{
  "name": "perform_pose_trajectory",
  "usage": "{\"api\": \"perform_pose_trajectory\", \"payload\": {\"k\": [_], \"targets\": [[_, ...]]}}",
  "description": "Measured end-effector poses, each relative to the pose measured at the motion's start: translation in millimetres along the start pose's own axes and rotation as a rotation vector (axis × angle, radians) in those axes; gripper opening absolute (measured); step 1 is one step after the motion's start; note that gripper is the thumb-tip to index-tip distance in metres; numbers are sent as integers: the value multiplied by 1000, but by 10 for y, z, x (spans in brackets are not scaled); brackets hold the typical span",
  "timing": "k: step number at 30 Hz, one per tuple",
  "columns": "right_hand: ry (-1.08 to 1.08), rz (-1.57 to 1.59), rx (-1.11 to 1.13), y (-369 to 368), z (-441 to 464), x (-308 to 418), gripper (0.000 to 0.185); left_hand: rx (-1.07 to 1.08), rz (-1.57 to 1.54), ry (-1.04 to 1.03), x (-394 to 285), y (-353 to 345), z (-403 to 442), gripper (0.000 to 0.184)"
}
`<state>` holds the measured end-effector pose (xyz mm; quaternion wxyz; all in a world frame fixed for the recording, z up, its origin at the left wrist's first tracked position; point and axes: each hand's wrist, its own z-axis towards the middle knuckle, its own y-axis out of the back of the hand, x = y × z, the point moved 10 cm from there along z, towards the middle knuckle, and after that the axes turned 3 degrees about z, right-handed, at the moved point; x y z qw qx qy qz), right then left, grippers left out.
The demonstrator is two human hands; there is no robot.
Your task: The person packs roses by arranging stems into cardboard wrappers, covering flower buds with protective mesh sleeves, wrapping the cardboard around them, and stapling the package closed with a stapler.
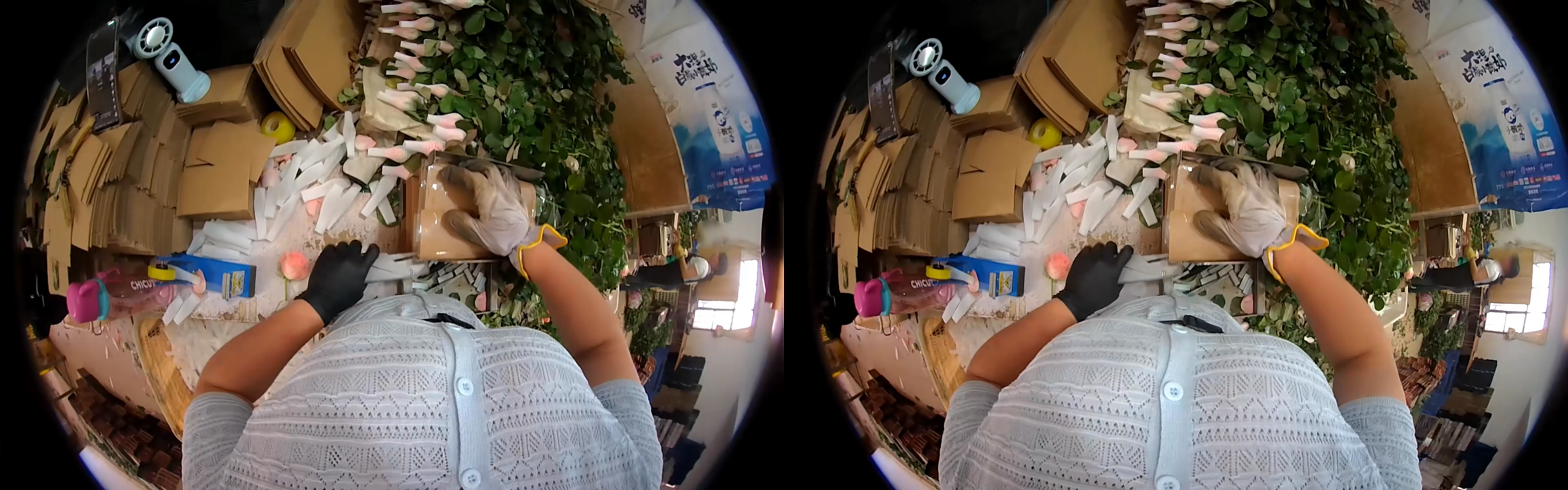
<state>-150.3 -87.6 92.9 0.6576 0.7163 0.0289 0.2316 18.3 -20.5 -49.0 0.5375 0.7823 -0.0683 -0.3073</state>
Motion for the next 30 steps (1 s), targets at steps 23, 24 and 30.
{"api": "perform_pose_trajectory", "payload": {"k": [23, 24, 30], "targets": [[-75, 84, 50, 44, -3, -60, 60, -228, 470, -244, 205, 909, 1020, 62], [-114, 88, 96, -7, -25, -101, 58, -332, 494, -256, 150, 1070, 852, 64], [54, 153, -163, 175, -61, -126, 43, 163, -1752, 47, -233, 756, 466, 54]]}}
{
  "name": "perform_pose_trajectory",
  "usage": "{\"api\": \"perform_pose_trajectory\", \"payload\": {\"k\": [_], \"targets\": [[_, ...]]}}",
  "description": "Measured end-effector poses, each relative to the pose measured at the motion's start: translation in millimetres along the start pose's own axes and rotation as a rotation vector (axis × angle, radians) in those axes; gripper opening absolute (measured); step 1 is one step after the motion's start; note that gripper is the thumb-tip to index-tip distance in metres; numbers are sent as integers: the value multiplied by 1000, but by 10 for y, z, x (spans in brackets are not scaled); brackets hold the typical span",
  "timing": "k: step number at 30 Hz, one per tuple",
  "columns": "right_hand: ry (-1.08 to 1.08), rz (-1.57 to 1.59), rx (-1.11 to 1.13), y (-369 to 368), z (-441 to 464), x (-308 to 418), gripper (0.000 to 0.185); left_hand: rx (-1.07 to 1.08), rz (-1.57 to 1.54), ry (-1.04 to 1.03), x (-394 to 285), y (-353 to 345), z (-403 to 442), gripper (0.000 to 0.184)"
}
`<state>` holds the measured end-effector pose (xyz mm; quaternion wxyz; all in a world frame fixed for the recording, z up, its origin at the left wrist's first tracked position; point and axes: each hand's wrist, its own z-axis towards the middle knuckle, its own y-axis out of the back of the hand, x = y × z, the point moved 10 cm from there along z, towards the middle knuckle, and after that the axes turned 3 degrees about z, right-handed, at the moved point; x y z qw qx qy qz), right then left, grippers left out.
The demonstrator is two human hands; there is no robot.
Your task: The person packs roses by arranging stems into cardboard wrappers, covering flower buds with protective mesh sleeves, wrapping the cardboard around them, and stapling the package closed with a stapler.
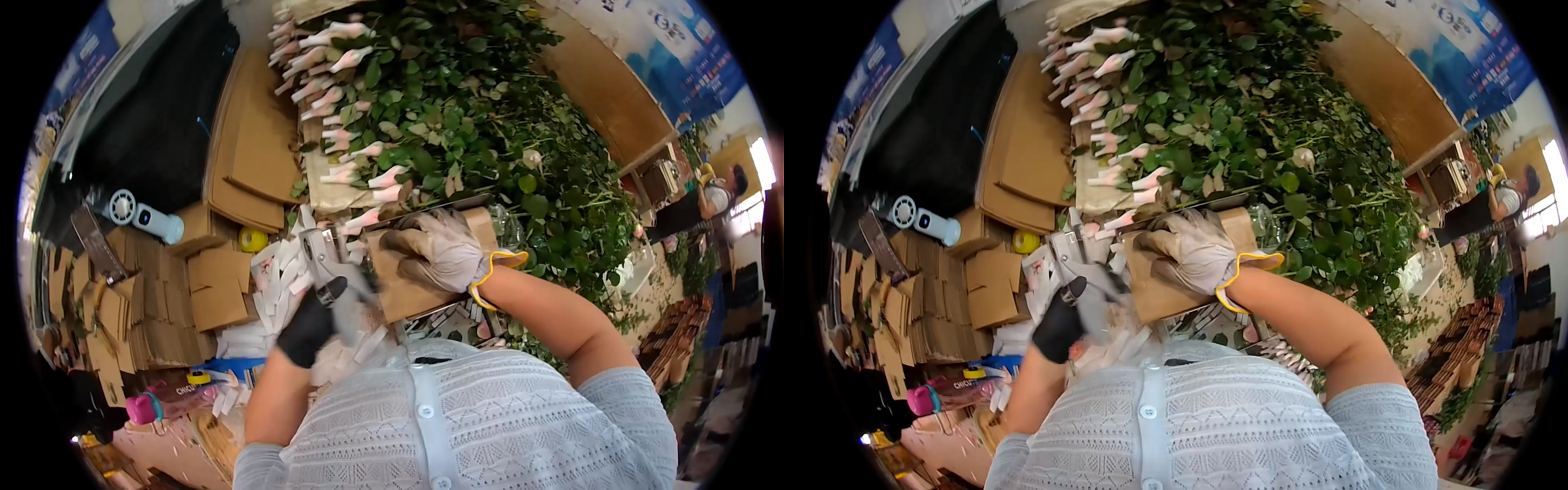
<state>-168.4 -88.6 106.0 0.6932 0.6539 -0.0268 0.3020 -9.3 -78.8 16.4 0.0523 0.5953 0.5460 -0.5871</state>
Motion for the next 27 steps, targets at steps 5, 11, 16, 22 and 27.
{"api": "perform_pose_trajectory", "payload": {"k": [5, 11, 16, 22, 27], "targets": [[-321, 1696, -206, 196, -166, -780, 43, -167, -161, -41, 524, -566, 986, 39], [-480, 287, 151, 545, -390, -278, 64, 153, 1014, -529, 308, -1042, 859, 36], [-230, 165, -9, 980, -520, -556, 64, 151, 1883, -796, 128, -1617, 852, 47], [-726, 332, 466, 1262, -1210, -797, 62, 103, 1749, -791, 77, -1582, 846, 47], [-738, 77, 695, 579, -1321, -1272, 40, 105, 1711, -797, 69, -1547, 854, 41]]}}
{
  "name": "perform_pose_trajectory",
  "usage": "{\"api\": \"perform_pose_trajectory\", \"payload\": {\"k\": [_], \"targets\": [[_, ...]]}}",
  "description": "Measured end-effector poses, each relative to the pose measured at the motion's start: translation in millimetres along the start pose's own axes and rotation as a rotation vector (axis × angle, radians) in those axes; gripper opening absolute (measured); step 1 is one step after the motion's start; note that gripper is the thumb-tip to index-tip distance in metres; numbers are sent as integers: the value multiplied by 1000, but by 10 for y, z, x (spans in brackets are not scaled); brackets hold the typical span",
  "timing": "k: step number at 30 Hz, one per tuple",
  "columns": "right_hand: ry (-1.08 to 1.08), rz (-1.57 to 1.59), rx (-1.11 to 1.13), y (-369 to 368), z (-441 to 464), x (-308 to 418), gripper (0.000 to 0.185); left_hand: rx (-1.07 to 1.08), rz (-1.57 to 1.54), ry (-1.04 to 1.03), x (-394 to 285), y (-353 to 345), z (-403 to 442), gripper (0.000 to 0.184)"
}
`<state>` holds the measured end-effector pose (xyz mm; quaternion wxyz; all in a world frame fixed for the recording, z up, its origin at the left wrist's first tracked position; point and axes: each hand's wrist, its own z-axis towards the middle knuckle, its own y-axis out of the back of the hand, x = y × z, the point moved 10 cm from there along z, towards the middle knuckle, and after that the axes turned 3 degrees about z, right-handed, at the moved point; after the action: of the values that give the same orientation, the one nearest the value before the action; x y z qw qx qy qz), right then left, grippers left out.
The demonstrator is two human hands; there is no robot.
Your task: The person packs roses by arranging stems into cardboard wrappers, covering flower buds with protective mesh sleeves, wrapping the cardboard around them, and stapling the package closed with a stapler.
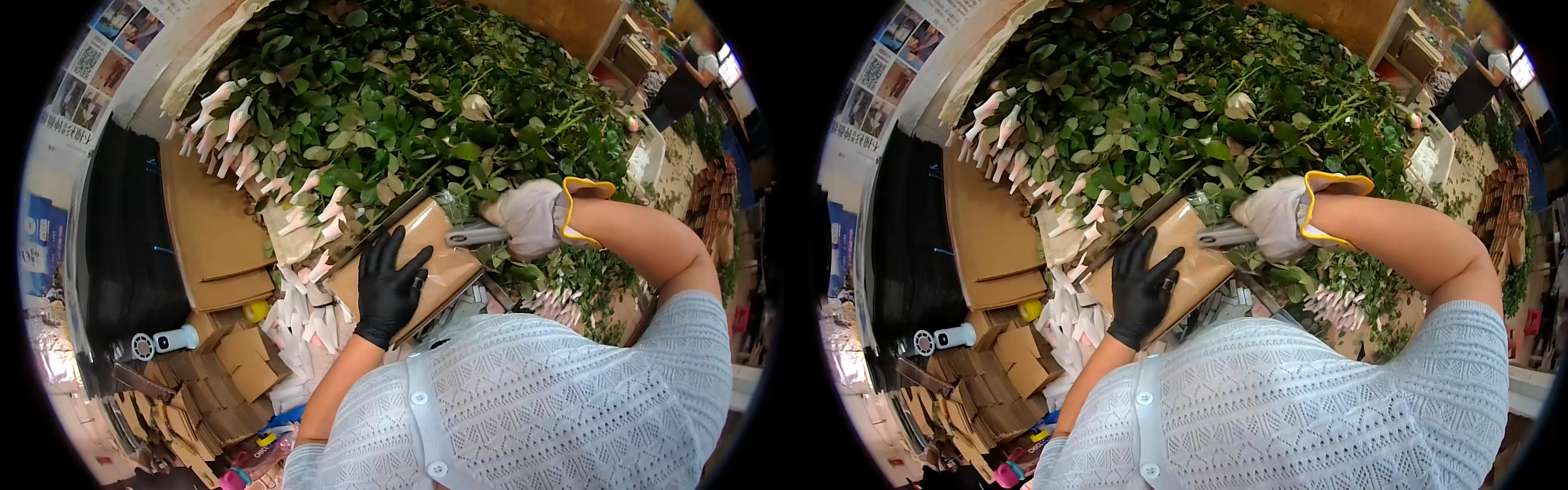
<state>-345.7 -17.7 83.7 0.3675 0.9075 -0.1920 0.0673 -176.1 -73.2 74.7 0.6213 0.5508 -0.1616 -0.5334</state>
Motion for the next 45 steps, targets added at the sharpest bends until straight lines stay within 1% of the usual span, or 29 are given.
{"api": "perform_pose_trajectory", "payload": {"k": [3, 5, 6, 9, 10, 15, 17, 18, 19, 21, 23, 25, 26, 27, 28, 29, 30, 31, 32, 33, 35, 36, 37, 38, 39, 41, 42, 44, 45], "targets": [[38, 95, 84, -91, 81, -43, 36, 8, -11, 10, 20, -11, -7, 42], [327, 86, 41, -190, 237, -83, 35, 0, -27, 14, 35, -19, -13, 43], [375, 81, 24, -163, 201, 2, 33, 4, -27, 17, 39, -22, -14, 43], [389, 56, -77, -134, 202, 37, 30, 5, -27, 21, 41, -20, -11, 42], [239, -104, -164, -58, 153, 3, 29, 1, -25, 19, 37, -16, -9, 42], [138, -277, -168, -9, 120, 82, 29, -78, -55, 12, 71, 67, -41, 38], [149, -160, -115, 42, 46, 141, 29, -18, -237, -74, 138, 10, -166, 30], [-22, -136, -77, 212, -187, 226, 31, -85, -744, 209, 509, -63, -414, 24], [27, -320, -282, 374, -256, 238, 36, -354, -464, 108, 454, 418, -602, 26], [22, -429, -730, 663, -689, 401, 37, -621, -356, 475, 917, 463, -1372, 34], [99, -131, -443, 530, -841, 695, 37, -355, -184, 519, 988, 14, -1809, 48], [129, 81, -13, 42, -810, 1040, 49, 205, 146, 556, 785, -607, -2365, 64], [158, 68, 124, -272, -722, 1166, 52, 202, 249, 574, 727, -726, -2707, 63], [351, 173, 217, -654, -548, 1270, 54, 205, 348, 597, 700, -863, -3070, 63], [458, 191, 192, -912, -381, 1408, 51, 172, 392, 705, 688, -850, -3432, 61], [424, 134, 233, -1111, -309, 1632, 47, 174, 334, 907, 704, -779, -3799, 56], [303, -7, 221, -1325, -148, 1713, 42, 85, 462, 994, 617, -590, -4133, 54], [354, 101, 274, -1757, 279, 1655, 42, -18, 306, 1129, 607, -529, -4556, 56], [454, 557, 334, -2375, 1019, 1454, 44, -144, 158, 1255, 579, -467, -4982, 58], [473, 529, 363, -2355, 931, 1720, 44, 54, 411, 1351, 431, -214, -5121, 60], [302, 436, 210, -2098, 735, 2199, 47, -92, 377, 1494, 239, 50, -5422, 64], [317, 420, 230, -2174, 789, 2271, 47, -148, 385, 1475, 214, 62, -5534, 64], [425, 161, 101, -2153, 867, 2357, 45, -184, 503, 1407, 156, 170, -5472, 50], [528, -94, -32, -2146, 897, 2459, 43, -195, 256, 1503, 240, 51, -5576, 40], [644, -246, -17, -2155, 713, 2631, 34, -205, 1, 1581, 296, -103, -5629, 31], [930, -202, -72, -2220, 484, 2894, 21, -401, -18, 1314, 236, 102, -5090, 24], [932, -206, -69, -2254, 429, 3017, 21, -419, -83, 1264, 266, 146, -4857, 26], [1182, -69, -330, -2061, 46, 3578, 15, -544, -80, 1106, 353, 304, -4376, 31], [1219, -20, -362, -2082, 97, 3771, 15, -649, -12, 999, 374, 424, -4160, 34]]}}
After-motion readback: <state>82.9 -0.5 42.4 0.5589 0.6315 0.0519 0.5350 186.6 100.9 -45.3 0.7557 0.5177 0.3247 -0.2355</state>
